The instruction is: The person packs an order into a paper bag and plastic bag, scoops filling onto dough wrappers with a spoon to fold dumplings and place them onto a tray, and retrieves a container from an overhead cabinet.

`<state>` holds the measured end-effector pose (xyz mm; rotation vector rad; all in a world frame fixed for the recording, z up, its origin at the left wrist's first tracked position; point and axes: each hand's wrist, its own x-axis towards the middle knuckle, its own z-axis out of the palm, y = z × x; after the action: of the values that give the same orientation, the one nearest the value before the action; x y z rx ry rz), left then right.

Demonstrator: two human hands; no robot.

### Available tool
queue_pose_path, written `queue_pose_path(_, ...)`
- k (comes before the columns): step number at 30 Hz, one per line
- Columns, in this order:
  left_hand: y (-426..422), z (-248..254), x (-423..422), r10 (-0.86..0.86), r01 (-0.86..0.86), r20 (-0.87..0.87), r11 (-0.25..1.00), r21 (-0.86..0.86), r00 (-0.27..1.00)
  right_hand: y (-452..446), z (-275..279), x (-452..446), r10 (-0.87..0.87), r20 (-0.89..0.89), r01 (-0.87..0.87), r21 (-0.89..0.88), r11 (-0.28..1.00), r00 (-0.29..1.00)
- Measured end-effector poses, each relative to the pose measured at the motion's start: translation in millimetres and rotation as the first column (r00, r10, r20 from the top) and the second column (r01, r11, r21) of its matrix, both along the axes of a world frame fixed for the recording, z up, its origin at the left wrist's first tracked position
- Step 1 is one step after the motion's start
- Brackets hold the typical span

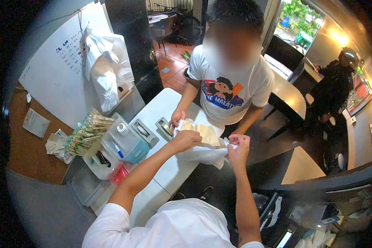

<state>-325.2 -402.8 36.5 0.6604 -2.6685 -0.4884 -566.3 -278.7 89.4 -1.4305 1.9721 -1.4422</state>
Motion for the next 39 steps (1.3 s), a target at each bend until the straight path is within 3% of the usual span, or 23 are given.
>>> queue_pose_path(3, 6.8, -4.7, 2.6, 0.037, -0.043, -0.168, 0.999, -0.031, 0.985, -6.4, 2.2, 2.5, -0.018, -0.152, 0.012, -0.037, 0.999, 0.988)
queue_pose_path(7, 3.0, -0.6, -7.3, -0.004, -0.051, 0.138, 0.917, 0.394, 0.990, -17.8, 6.6, 2.0, -0.070, -0.172, 0.054, -0.093, 0.994, 0.983)
queue_pose_path(8, -1.5, -5.8, -8.4, -0.053, -0.002, 0.120, 0.908, 0.419, 0.991, -21.9, 7.5, 1.5, -0.076, -0.163, 0.059, -0.107, 0.992, 0.984)
queue_pose_path(11, -18.8, -34.5, -6.7, -0.171, 0.133, 0.036, 0.868, 0.478, 0.985, -38.2, 1.0, -3.2, -0.015, 0.116, 0.047, -0.277, 0.960, 0.993)
queue_pose_path(13, -23.5, -28.1, 0.9, -0.209, 0.210, -0.060, 0.839, 0.502, 0.976, -42.8, 9.1, -3.9, 0.071, 0.139, -0.025, -0.307, 0.951, 0.988)
queue_pose_path(14, -25.3, -24.8, 5.7, -0.140, 0.124, 0.000, 0.882, 0.455, 0.990, -45.4, 14.0, -5.9, 0.111, 0.149, -0.057, -0.325, 0.944, 0.983)
queue_pose_path(17, -12.5, 1.1, 33.4, 0.134, -0.124, -0.114, 0.988, 0.090, 0.984, -36.8, 33.0, -6.8, 0.173, 0.133, -0.127, -0.295, 0.947, 0.976)
queue_pose_path(20, -7.3, 10.9, 53.0, 0.263, -0.229, 0.285, 0.962, -0.148, 0.922, -37.8, 20.9, -11.7, 0.168, 0.095, -0.137, -0.271, 0.953, 0.981)
queue_pose_path(23, -9.0, 17.1, 48.8, 0.334, -0.353, 0.397, 0.935, -0.028, 0.854, -41.1, 14.0, -10.8, 0.112, -0.018, -0.113, -0.181, 0.977, 0.994)
queue_pose_path(24, -15.6, 26.9, 41.9, 0.283, -0.373, 0.478, 0.922, 0.103, 0.832, -43.0, 14.3, -8.1, 0.095, -0.034, -0.100, -0.214, 0.972, 0.995)
queue_pose_path(26, -30.3, 2.7, 28.3, 0.319, -0.354, 0.400, 0.935, 0.014, 0.859, -50.1, 14.2, -6.7, 0.088, -0.055, -0.098, -0.223, 0.970, 0.995)
queue_pose_path(28, -62.7, -65.0, 5.5, 0.384, -0.415, 0.344, 0.909, 0.021, 0.857, -54.9, 13.4, -4.9, 0.085, -0.073, -0.100, -0.238, 0.966, 0.994)
queue_pose_path(31, -51.7, -43.6, -27.6, 0.493, -0.457, 0.460, 0.868, -0.195, 0.739, -63.2, 19.3, -7.7, 0.072, -0.156, -0.108, -0.236, 0.966, 0.985)
queue_pose_path(32, -54.5, -53.6, -30.5, 0.485, -0.437, 0.379, 0.875, -0.211, 0.788, -62.3, 21.0, -12.4, 0.065, -0.221, -0.110, -0.200, 0.974, 0.973)
queue_pose_path(33, -44.5, -38.6, -28.6, 0.440, -0.421, 0.409, 0.896, -0.141, 0.799, -58.5, 21.3, -14.5, 0.063, -0.284, -0.111, -0.157, 0.981, 0.957)
queue_pose_path(35, -13.6, 17.0, -20.7, 0.337, -0.387, 0.465, 0.922, 0.014, 0.818, -38.8, 32.0, -6.2, 0.257, -0.471, -0.298, -0.014, 0.954, 0.844)
queue_pose_path(36, -3.1, 15.4, -11.0, 0.276, -0.338, 0.454, 0.939, 0.059, 0.847, -24.9, 34.6, 0.0, 0.350, -0.536, -0.370, 0.074, 0.926, 0.768)
queue_pose_path(37, 7.2, 14.8, -3.1, 0.272, -0.328, 0.453, 0.943, 0.050, 0.849, -12.0, 31.8, 5.2, 0.374, -0.638, -0.452, 0.047, 0.891, 0.673)
queue_pose_path(39, 20.1, 12.1, 4.8, 0.274, -0.318, 0.434, 0.947, 0.031, 0.858, 16.7, 17.6, 6.0, 0.501, -0.732, -0.346, 0.371, 0.861, 0.461)
